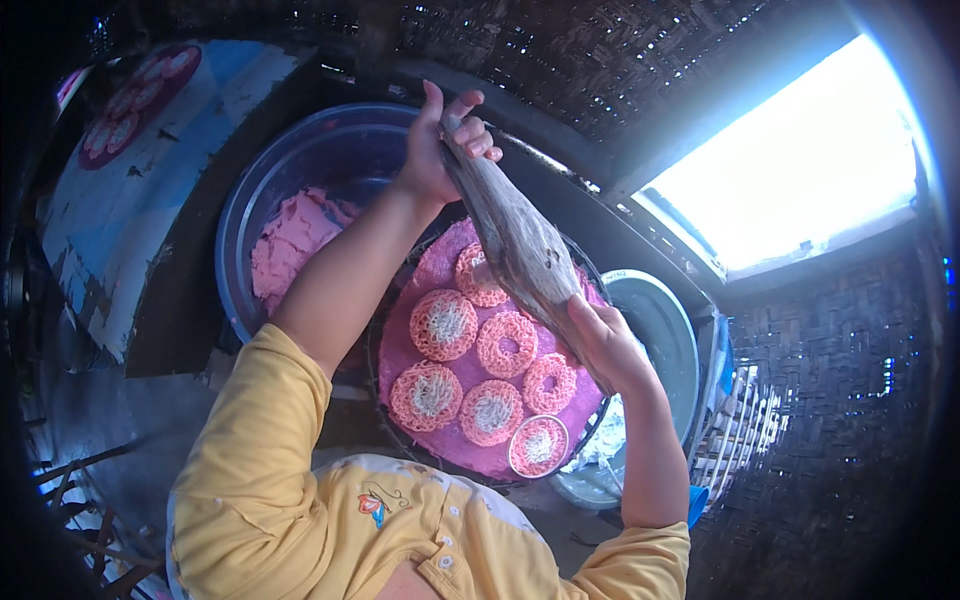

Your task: The person uses a wooden press to extrude pink batter into ring shapes on a purple cloth inside a steamer basket. They then scoop white batter from a separate bowl and apply it into the centers of the pink rings. The finished items are transferred to a tray.

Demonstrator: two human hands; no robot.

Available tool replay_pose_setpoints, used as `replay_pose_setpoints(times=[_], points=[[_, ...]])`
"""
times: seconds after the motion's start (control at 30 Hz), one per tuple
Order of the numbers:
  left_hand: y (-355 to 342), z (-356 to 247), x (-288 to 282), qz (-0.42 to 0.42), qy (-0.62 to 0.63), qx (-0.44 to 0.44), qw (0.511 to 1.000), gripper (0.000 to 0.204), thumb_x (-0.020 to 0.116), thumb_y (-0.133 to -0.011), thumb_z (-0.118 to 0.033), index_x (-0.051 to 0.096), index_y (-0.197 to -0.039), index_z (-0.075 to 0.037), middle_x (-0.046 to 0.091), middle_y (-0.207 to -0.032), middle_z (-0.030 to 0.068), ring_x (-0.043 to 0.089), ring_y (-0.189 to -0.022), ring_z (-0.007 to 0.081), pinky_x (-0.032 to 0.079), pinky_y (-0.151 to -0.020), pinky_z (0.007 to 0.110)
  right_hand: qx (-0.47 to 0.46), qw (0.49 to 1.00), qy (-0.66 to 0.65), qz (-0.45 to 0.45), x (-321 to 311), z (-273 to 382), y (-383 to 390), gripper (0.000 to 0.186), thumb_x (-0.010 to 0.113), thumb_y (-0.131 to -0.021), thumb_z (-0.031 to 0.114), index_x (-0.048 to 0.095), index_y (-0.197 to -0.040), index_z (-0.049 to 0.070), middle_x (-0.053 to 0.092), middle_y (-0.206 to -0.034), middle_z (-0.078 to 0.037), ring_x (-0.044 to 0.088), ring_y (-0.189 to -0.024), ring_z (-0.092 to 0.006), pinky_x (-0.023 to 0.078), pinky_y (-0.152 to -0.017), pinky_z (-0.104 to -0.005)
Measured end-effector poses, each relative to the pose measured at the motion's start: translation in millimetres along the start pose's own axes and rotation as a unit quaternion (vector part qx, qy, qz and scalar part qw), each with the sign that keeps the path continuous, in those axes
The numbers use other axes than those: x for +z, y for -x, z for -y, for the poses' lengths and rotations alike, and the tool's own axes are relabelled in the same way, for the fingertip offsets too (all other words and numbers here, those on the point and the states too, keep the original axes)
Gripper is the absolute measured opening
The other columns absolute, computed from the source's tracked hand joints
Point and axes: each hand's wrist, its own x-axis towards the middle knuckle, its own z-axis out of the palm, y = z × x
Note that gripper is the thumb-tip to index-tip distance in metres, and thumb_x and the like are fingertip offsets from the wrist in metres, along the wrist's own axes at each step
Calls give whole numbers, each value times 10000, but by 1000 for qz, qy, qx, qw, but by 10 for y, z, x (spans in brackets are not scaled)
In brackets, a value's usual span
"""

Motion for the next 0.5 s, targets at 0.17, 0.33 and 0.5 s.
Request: replay_pose_setpoints(times=[0.17, 0.33, 0.5], points=[[0, 22, 66, 39, 15, 11, 999, 667, 264, -869, -694, 601, -995, -133, 423, -492, -30, 477, -486, 160, 415, -641, 357, -39, 996, 36, -77, 53, -42, -17, 511, 470, -930, 450, 623, -1012, -31, 564, -676, -6, 499, -600, -73, 415, -541, -253], [-217, 44, 530, -46, -44, 64, 996, 742, 185, -877, -703, 536, -1106, -91, 510, -621, 59, 522, -610, 228, 445, -653, 376, -120, 988, -75, -59, 75, -123, -17, 441, 434, -956, 387, 575, -1054, -20, 598, -760, -34, 549, -647, -96, 449, -602, -251], [-335, 321, 830, 63, 17, -8, 998, 837, 76, -871, -707, 479, -1283, -99, 556, -705, 91, 548, -699, 267, 441, -809, 470, -108, 978, -179, 15, -255, -196, 259, 579, 370, -963, 500, 547, -1081, -38, 616, -853, -76, 573, -700, -125, 472, -645, -287]])
